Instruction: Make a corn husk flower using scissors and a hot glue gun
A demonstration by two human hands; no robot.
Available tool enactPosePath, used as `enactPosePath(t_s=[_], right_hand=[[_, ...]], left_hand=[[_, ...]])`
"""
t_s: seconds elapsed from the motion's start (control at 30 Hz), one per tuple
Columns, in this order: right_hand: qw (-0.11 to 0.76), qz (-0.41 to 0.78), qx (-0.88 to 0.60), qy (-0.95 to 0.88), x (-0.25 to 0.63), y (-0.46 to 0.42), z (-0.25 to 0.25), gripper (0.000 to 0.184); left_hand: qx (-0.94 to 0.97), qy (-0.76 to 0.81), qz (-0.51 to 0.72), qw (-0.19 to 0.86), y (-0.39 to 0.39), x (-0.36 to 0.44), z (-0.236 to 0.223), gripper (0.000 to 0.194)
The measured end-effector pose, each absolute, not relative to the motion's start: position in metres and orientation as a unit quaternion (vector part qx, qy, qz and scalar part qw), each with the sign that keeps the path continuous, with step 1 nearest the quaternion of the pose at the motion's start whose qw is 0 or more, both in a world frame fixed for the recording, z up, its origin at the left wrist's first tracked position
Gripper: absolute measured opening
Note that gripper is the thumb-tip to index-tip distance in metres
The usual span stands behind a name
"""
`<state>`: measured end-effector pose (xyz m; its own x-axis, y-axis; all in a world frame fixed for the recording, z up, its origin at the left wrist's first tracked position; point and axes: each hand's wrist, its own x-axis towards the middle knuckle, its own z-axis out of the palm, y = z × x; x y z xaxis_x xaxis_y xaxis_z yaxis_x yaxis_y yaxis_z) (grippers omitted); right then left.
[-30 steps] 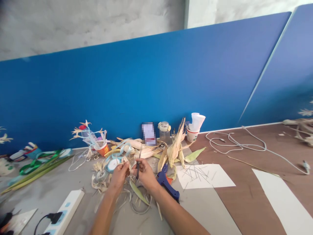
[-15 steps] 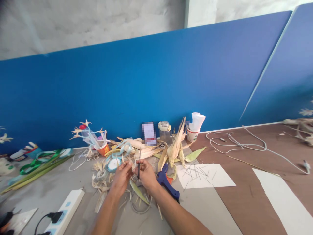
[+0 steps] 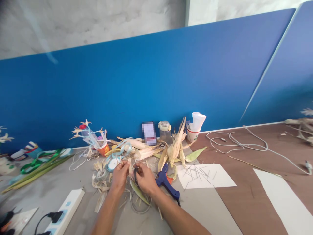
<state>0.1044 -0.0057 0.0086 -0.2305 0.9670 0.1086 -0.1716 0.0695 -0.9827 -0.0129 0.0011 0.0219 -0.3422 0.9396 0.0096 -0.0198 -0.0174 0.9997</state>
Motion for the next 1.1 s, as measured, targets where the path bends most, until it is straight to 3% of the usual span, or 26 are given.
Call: enactPosePath(t_s=[0.2, 0.6, 1.1], right_hand=[[0.422, 0.465, -0.437, -0.644, 0.105, -0.017, 0.017, 0.016], [0.390, 0.476, -0.438, -0.655, 0.105, -0.017, 0.017, 0.017], [0.416, 0.506, -0.405, -0.638, 0.101, -0.014, 0.008, 0.016]], left_hand=[[0.387, 0.567, 0.606, 0.401, 0.001, -0.016, 0.023, 0.028], [0.374, 0.566, 0.608, 0.412, 0.000, -0.015, 0.025, 0.019], [0.355, 0.545, 0.622, 0.435, 0.002, -0.015, 0.023, 0.019]])
